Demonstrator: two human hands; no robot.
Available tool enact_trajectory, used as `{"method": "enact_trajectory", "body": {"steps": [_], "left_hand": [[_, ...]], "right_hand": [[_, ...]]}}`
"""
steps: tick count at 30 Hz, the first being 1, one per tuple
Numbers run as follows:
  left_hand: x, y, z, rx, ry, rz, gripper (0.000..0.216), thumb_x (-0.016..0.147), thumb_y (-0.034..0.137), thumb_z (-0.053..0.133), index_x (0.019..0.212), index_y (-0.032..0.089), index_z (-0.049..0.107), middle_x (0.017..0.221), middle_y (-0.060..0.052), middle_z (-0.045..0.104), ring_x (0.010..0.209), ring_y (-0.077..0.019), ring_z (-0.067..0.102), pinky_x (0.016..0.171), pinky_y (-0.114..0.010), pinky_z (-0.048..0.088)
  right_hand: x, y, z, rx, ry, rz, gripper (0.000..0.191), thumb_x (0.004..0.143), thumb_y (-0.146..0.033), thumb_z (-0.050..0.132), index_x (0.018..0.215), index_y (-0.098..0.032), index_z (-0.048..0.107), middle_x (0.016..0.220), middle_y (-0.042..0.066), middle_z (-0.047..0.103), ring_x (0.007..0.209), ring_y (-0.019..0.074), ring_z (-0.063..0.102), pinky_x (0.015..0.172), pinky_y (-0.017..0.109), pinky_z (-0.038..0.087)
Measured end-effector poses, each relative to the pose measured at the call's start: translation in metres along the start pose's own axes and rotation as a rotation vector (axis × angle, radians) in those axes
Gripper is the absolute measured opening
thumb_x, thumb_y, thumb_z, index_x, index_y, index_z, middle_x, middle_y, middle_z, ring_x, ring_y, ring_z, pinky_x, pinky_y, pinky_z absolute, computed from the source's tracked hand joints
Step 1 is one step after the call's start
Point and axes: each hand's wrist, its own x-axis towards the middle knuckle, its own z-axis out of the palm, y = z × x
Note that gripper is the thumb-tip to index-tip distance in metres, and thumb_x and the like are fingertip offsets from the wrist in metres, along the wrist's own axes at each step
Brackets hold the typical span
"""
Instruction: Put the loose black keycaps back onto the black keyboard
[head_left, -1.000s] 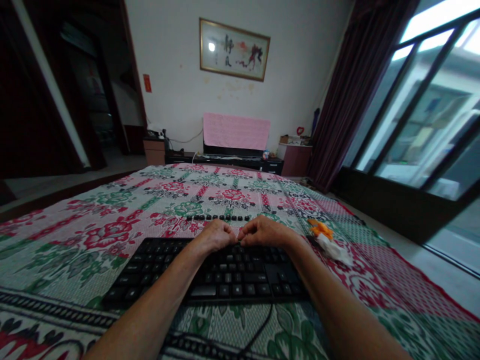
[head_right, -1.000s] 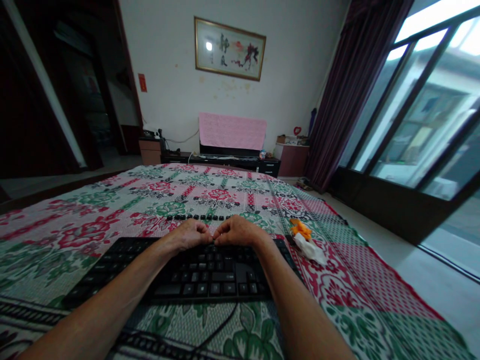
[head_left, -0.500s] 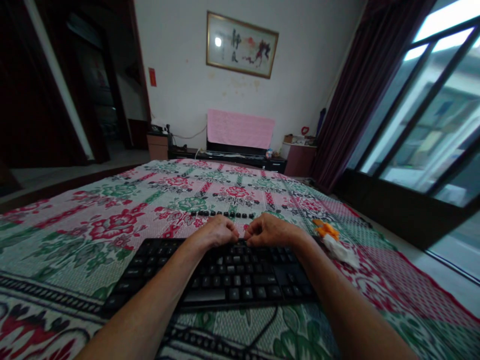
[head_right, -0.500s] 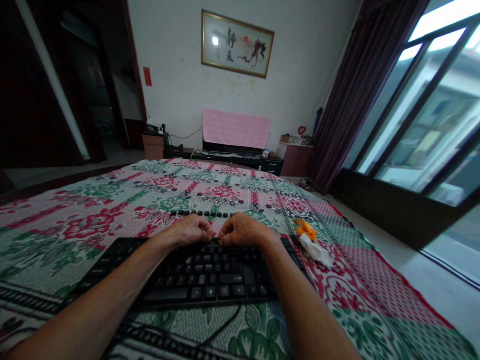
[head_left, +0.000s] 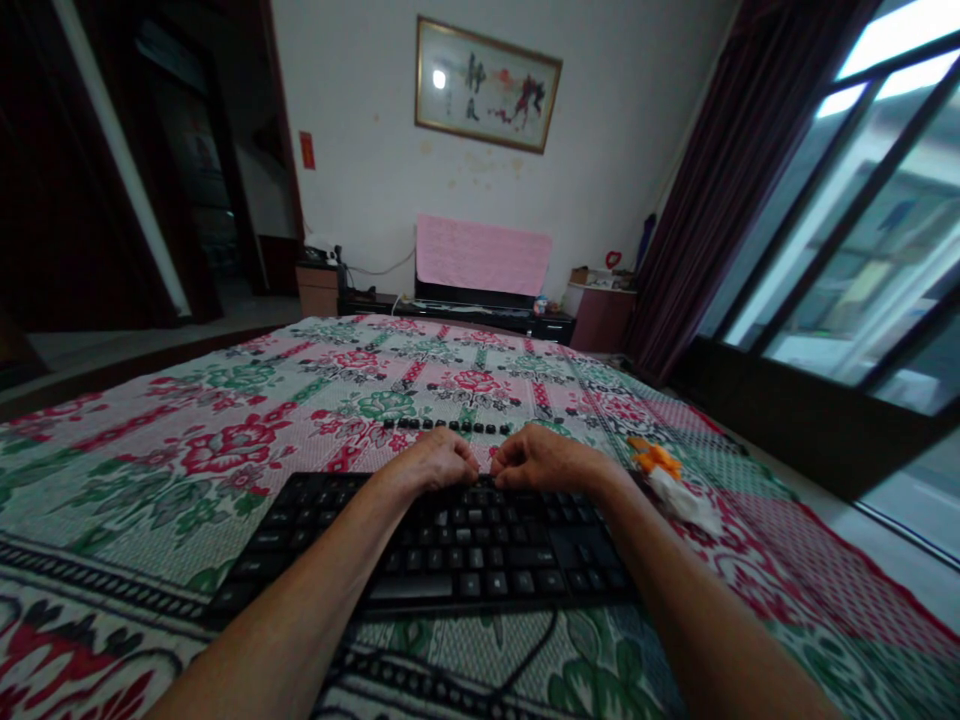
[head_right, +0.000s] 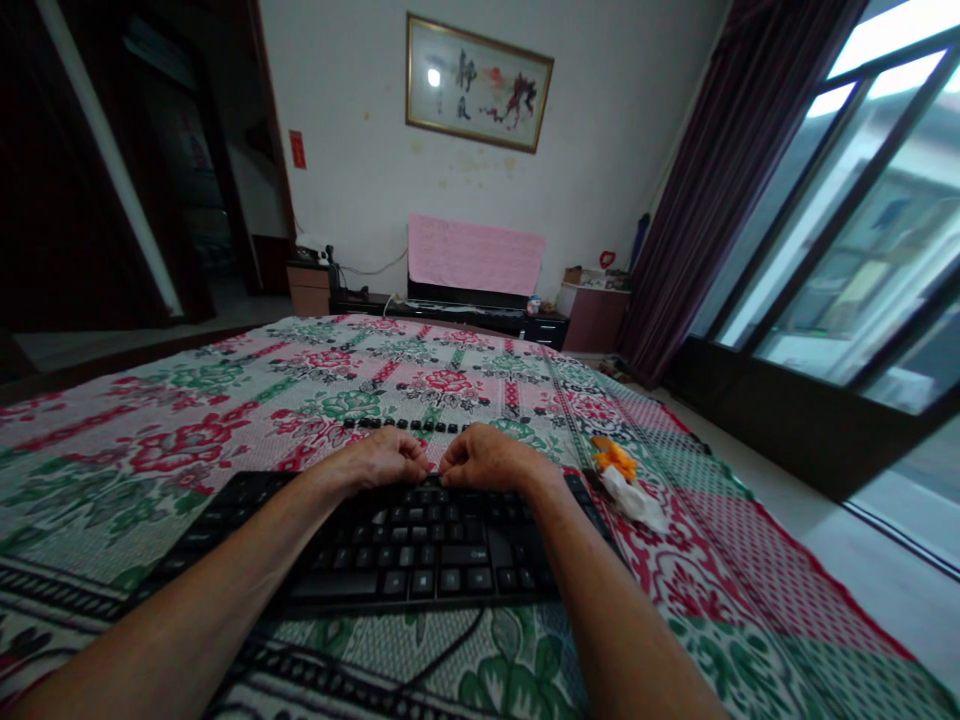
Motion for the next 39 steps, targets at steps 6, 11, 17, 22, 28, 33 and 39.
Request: {"method": "enact_trajectory", "body": {"steps": [6, 11, 17, 22, 28, 33, 39], "left_hand": [[-0.001, 0.001, 0.000, 0.000, 0.008, 0.001, 0.014, 0.051, 0.019, 0.051, 0.060, 0.015, 0.061, 0.049, 0.004, 0.050, 0.043, -0.0059, 0.041, 0.040, -0.016, 0.030], [0.001, -0.001, 0.001, 0.001, 0.010, 0.004, 0.013, 0.051, 0.020, 0.052, 0.060, 0.015, 0.061, 0.047, 0.005, 0.050, 0.043, -0.0060, 0.041, 0.040, -0.016, 0.030], [0.002, -0.001, 0.000, 0.004, 0.005, 0.014, 0.013, 0.050, 0.019, 0.052, 0.059, 0.015, 0.061, 0.047, 0.005, 0.049, 0.043, -0.0059, 0.041, 0.040, -0.016, 0.030], [0.000, 0.000, 0.000, 0.007, 0.011, -0.004, 0.013, 0.051, 0.019, 0.051, 0.059, 0.015, 0.060, 0.047, 0.005, 0.049, 0.042, -0.0059, 0.041, 0.039, -0.016, 0.029], [0.002, -0.001, 0.000, 0.020, 0.014, -0.001, 0.013, 0.051, 0.020, 0.052, 0.059, 0.015, 0.061, 0.047, 0.005, 0.050, 0.043, -0.0060, 0.041, 0.039, -0.016, 0.029], [0.002, -0.001, 0.001, 0.001, 0.011, 0.009, 0.012, 0.051, 0.020, 0.051, 0.058, 0.014, 0.060, 0.046, 0.005, 0.048, 0.042, -0.0056, 0.040, 0.039, -0.016, 0.028], [0.005, -0.004, 0.002, -0.012, 0.000, 0.026, 0.010, 0.052, 0.019, 0.052, 0.056, 0.014, 0.059, 0.045, 0.005, 0.047, 0.041, -0.0051, 0.039, 0.038, -0.016, 0.026]], "right_hand": [[0.000, -0.002, -0.002, -0.011, 0.004, 0.008, 0.023, 0.065, -0.027, 0.045, 0.070, -0.013, 0.062, 0.054, -0.004, 0.048, 0.048, 0.0055, 0.035, 0.046, 0.017, 0.027], [-0.003, 0.000, -0.006, 0.070, 0.007, 0.030, 0.022, 0.066, -0.026, 0.044, 0.075, -0.016, 0.061, 0.060, -0.003, 0.051, 0.051, 0.0061, 0.038, 0.046, 0.017, 0.028], [-0.003, 0.000, -0.005, 0.037, 0.007, 0.033, 0.021, 0.064, -0.026, 0.047, 0.075, -0.016, 0.062, 0.061, -0.002, 0.053, 0.053, 0.0069, 0.040, 0.048, 0.017, 0.030], [0.001, 0.001, -0.002, -0.019, -0.011, 0.020, 0.024, 0.064, -0.027, 0.047, 0.077, -0.016, 0.063, 0.061, -0.002, 0.053, 0.054, 0.0071, 0.041, 0.049, 0.017, 0.031], [0.000, -0.003, 0.000, -0.072, -0.001, 0.034, 0.024, 0.065, -0.027, 0.045, 0.075, -0.014, 0.062, 0.058, -0.002, 0.051, 0.050, 0.0062, 0.039, 0.045, 0.017, 0.028], [-0.001, -0.010, -0.001, -0.142, 0.028, 0.086, 0.021, 0.064, -0.026, 0.046, 0.072, -0.015, 0.062, 0.057, -0.002, 0.053, 0.049, 0.0062, 0.041, 0.043, 0.018, 0.026], [-0.002, -0.018, 0.001, -0.203, 0.056, 0.095, 0.021, 0.064, -0.026, 0.046, 0.073, -0.016, 0.062, 0.061, 0.001, 0.058, 0.053, 0.0087, 0.047, 0.045, 0.018, 0.030]]}}
